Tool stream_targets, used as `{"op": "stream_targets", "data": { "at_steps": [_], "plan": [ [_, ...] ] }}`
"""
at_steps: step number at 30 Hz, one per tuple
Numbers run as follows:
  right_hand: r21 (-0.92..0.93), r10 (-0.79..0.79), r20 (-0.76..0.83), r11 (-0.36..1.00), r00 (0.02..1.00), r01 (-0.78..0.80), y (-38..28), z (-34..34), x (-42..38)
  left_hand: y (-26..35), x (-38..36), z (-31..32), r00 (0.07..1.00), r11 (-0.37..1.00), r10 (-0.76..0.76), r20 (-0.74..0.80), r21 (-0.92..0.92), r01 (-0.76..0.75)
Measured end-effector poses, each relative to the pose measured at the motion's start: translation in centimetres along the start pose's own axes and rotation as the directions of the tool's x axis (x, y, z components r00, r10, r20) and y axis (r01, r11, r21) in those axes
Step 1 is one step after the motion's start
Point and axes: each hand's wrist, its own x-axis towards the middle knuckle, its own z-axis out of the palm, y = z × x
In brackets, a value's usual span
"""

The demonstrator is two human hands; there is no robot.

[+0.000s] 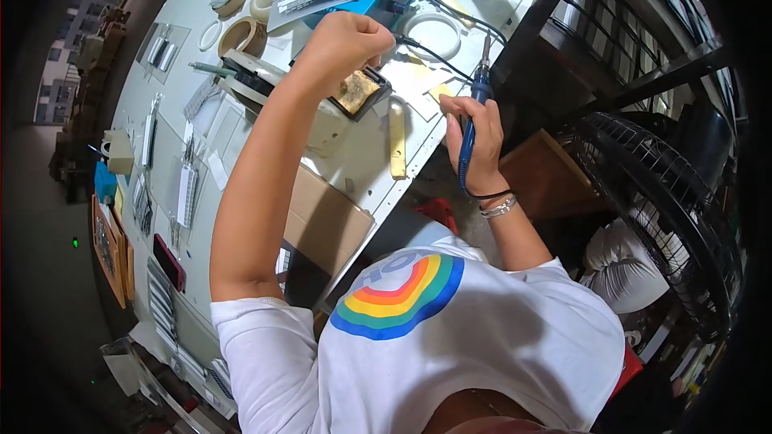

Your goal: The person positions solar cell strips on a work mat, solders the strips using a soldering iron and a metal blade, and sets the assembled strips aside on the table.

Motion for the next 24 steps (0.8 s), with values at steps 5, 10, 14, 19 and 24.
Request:
{"op": "stream_targets", "data": {
  "at_steps": [5,10,14,19,24],
  "plan": [
    [0.159,0.059,-0.111,0.986,0.992,-0.041,-1.7,-0.4,2.0,0.8,-1.7,1.0,0.999,0.986,0.009,0.044,-0.167,-0.001],
    [0.503,0.265,-0.072,0.842,0.961,-0.194,-2.3,0.4,3.8,1.1,-2.9,2.7,0.986,0.977,0.165,0.022,-0.137,-0.161],
    [0.565,0.309,-0.027,0.789,0.951,-0.241,-4.1,0.1,4.6,0.8,-3.2,3.5,0.979,0.977,0.204,0.0,-0.063,-0.203],
    [0.691,0.292,0.01,0.689,0.956,-0.218,-5.3,0.0,4.8,1.7,-5.5,3.5,0.992,0.954,0.109,0.067,-0.287,-0.085],
    [0.684,0.3,0.05,0.685,0.953,-0.252,-6.3,-0.7,4.4,2.2,-8.1,3.2,0.99,0.949,0.077,0.115,-0.313,-0.037]
  ]
}}
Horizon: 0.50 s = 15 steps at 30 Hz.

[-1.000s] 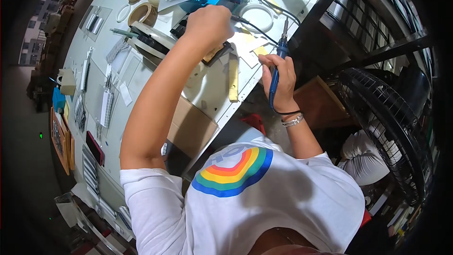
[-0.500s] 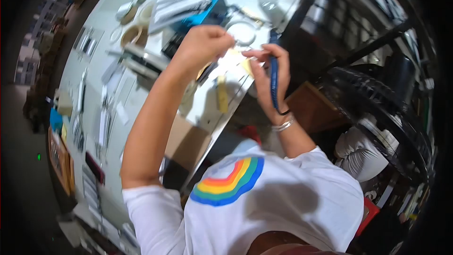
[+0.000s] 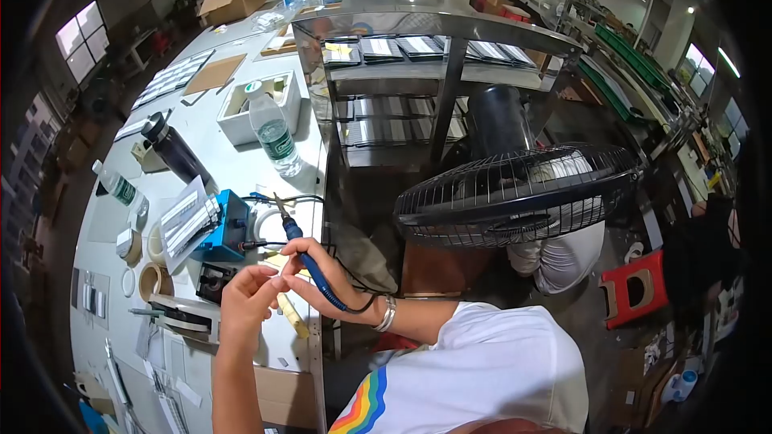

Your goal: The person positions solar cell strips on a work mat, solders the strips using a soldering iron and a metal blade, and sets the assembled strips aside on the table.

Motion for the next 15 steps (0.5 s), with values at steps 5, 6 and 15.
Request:
{"op": "stream_targets", "data": {
  "at_steps": [5,6,15],
  "plan": [
    [-0.094,0.024,0.148,0.996,0.989,-0.01,-1.2,0.8,-0.8,-1.8,-2.7,-1.6,1.0,0.997,-0.005,-0.004,-0.075,0.005],
    [-0.107,0.021,0.195,0.994,0.981,0.0,-1.4,1.0,-1.0,-2.0,-3.4,-1.9,1.0,0.995,-0.007,-0.01,-0.1,0.006],
    [-0.142,-0.149,0.393,0.965,0.907,0.221,-3.1,2.9,-2.9,-2.8,-8.5,-4.4,1.0,1.0,0.016,-0.005,-0.005,-0.016]
  ]
}}
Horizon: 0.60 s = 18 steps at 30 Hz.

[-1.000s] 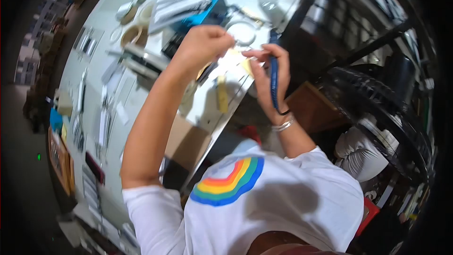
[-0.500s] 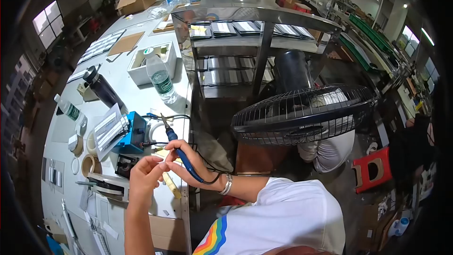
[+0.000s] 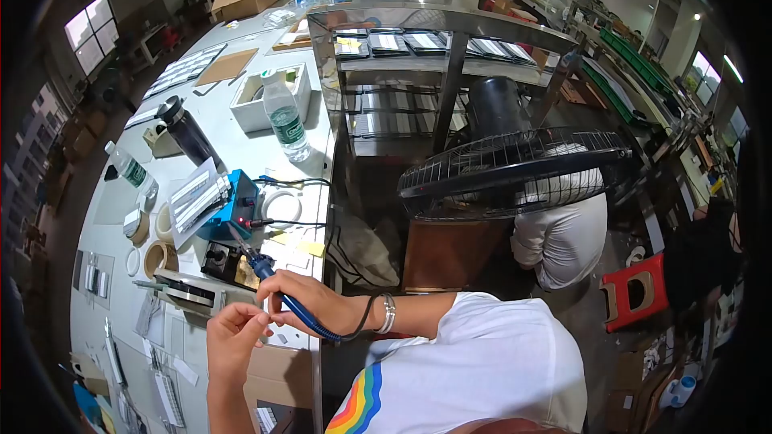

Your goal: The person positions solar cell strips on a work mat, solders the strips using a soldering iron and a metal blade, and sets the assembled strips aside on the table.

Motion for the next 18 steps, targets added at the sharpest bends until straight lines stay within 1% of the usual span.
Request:
{"op": "stream_targets", "data": {
  "at_steps": [2,5,8,10,11,13,14,15,16,17,18],
  "plan": [
    [0.028,-0.014,0.024,1.0,1.0,0.013,-0.4,0.5,-0.3,0.4,-1.0,0.0,1.0,1.0,-0.013,-0.01,0.006,0.013],
    [0.03,-0.023,0.06,0.999,0.998,0.021,-1.4,1.2,-0.6,-0.3,-2.2,-0.3,0.999,0.998,0.034,-0.039,0.062,-0.031],
    [0.002,-0.014,0.07,1.0,0.997,0.014,-1.9,1.9,-0.9,-0.6,-4.4,-0.8,0.991,0.993,0.098,-0.089,0.077,-0.091],
    [0.002,-0.02,0.08,1.0,0.997,0.02,-2.1,2.4,-1.1,-1.1,-5.4,-1.1,0.98,0.99,0.12,-0.16,0.099,-0.105],
    [0.082,0.035,0.112,0.996,0.993,-0.045,-2.2,2.6,-1.3,-1.7,-6.6,-1.3,0.968,0.991,0.102,-0.228,0.106,-0.079],
    [0.153,-0.005,0.081,0.988,0.997,-0.007,-1.1,4.2,-1.7,-2.3,-8.1,-0.7,0.922,0.991,0.119,-0.368,0.102,-0.088],
    [0.161,0.042,0.06,0.986,0.997,-0.051,-0.6,5.2,-2.2,-2.7,-8.7,-0.7,0.911,0.989,0.081,-0.404,0.144,-0.025],
    [0.055,0.052,0.065,0.997,0.997,-0.056,-1.1,5.2,-2.1,-3.3,-9.3,-1.0,0.912,0.981,0.116,-0.394,0.191,-0.042],
    [0.024,-0.042,0.097,0.999,0.994,0.04,-1.9,5.1,-1.3,-3.7,-9.6,-1.1,0.895,0.984,0.117,-0.431,0.17,-0.047],
    [-0.021,-0.008,0.132,1.0,0.991,0.011,-3.1,5.6,-1.5,-4.0,-11.1,-0.9,0.884,0.992,0.111,-0.454,0.097,-0.075],
    [-0.004,0.059,0.14,0.998,0.988,-0.059,-3.3,6.4,-1.6,-5.1,-11.7,-1.0,0.857,0.992,0.124,-0.501,0.072,-0.101]
  ]
}}
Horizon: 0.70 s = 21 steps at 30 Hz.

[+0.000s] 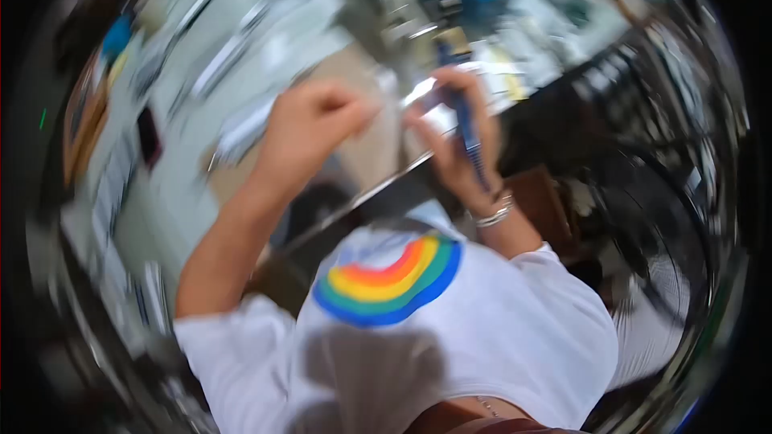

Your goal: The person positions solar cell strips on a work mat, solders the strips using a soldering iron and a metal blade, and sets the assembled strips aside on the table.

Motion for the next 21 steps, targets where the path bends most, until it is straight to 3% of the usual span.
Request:
{"op": "stream_targets", "data": {
  "at_steps": [2,6,9,11,13,16,18,21],
  "plan": [
    [0.108,-0.059,0.032,0.993,0.998,0.055,0.3,1.7,-0.1,1.2,-2.1,-1.1,0.997,0.998,-0.063,-0.04,0.02,0.064],
    [0.181,-0.143,0.15,0.977,0.978,0.115,-0.7,4.4,0.0,-0.2,-5.9,-3.1,0.985,0.998,-0.048,-0.167,-0.051,0.04],
    [0.22,-0.127,0.184,0.972,0.975,0.085,-0.4,5.7,-0.2,-0.4,-9.0,-5.1,0.948,0.995,-0.093,-0.306,-0.049,0.081],
    [0.198,-0.118,0.196,0.977,0.973,0.078,-0.6,6.1,-0.5,-1.1,-11.6,-5.9,0.897,0.991,-0.134,-0.422,-0.069,0.116],
    [0.167,-0.206,0.247,0.972,0.947,0.168,0.5,6.2,-1.0,-2.5,-14.4,-5.9,0.829,0.986,-0.161,-0.536,-0.062,0.152],
    [0.045,-0.198,0.327,0.98,0.924,0.194,2.3,6.9,-2.6,-6.0,-17.0,-5.1,0.679,0.952,-0.301,-0.67,-0.17,0.255],
    [-0.035,-0.194,0.432,0.972,0.881,0.231,2.8,6.8,-3.4,-7.9,-17.6,-4.1,0.676,0.96,-0.279,-0.682,-0.172,0.223],
    [-0.086,-0.233,0.443,0.95,0.866,0.3,3.0,7.1,-4.1,-8.9,-17.2,-2.9,0.637,0.951,-0.3,-0.71,-0.17,0.258]
  ]
}}
